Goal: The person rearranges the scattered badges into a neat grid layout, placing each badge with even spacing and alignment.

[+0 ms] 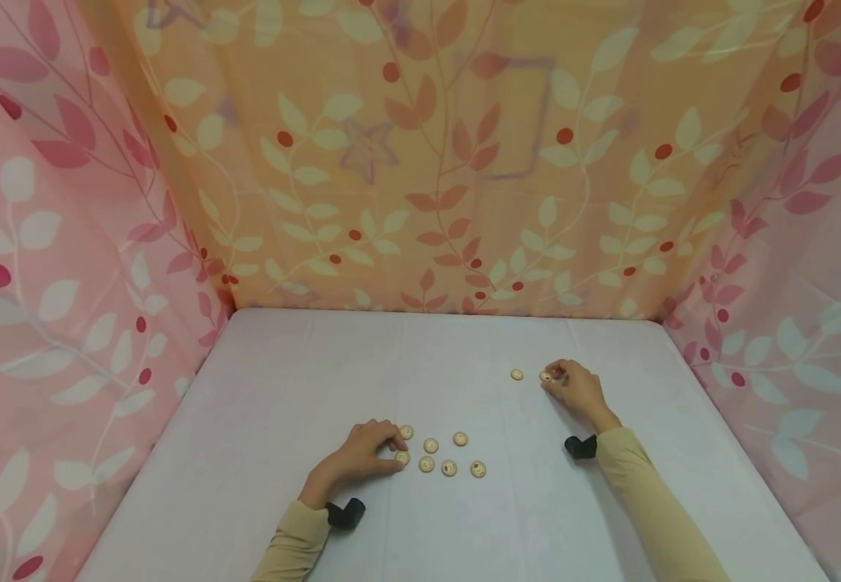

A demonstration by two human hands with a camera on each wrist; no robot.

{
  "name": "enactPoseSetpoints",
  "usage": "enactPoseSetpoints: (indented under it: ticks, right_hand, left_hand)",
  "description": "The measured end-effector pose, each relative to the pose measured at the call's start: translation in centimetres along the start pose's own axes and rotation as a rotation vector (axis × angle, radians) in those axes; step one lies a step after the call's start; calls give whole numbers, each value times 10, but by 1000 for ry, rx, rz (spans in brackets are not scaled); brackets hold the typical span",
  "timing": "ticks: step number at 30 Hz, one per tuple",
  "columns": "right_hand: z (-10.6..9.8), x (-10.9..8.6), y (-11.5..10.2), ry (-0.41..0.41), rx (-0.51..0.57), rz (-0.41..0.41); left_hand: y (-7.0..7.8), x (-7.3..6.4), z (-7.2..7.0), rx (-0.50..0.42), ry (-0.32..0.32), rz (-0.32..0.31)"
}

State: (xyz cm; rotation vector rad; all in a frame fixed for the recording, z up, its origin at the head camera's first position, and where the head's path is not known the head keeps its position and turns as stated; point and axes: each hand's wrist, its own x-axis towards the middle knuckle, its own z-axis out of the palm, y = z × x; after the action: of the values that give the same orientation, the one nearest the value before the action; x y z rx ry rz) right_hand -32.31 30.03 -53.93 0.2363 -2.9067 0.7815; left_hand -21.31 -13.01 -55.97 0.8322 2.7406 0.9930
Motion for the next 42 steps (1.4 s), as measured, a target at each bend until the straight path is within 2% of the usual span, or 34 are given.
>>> enactPoseSetpoints:
  ticks: [19, 31, 36, 42]
  right_hand:
    - [6, -23, -13, 84, 19, -88]
    - [20, -36, -26, 108, 32, -162]
    - [23, -41, -37, 106, 47, -201]
    - [27, -51, -55, 53, 50, -261]
  left_hand:
    - [3, -1, -3, -12, -8, 0]
    - [2, 0, -1, -6, -2, 0]
    - [2, -1, -1, -14, 1, -1]
    - [1, 0, 0, -14, 7, -5]
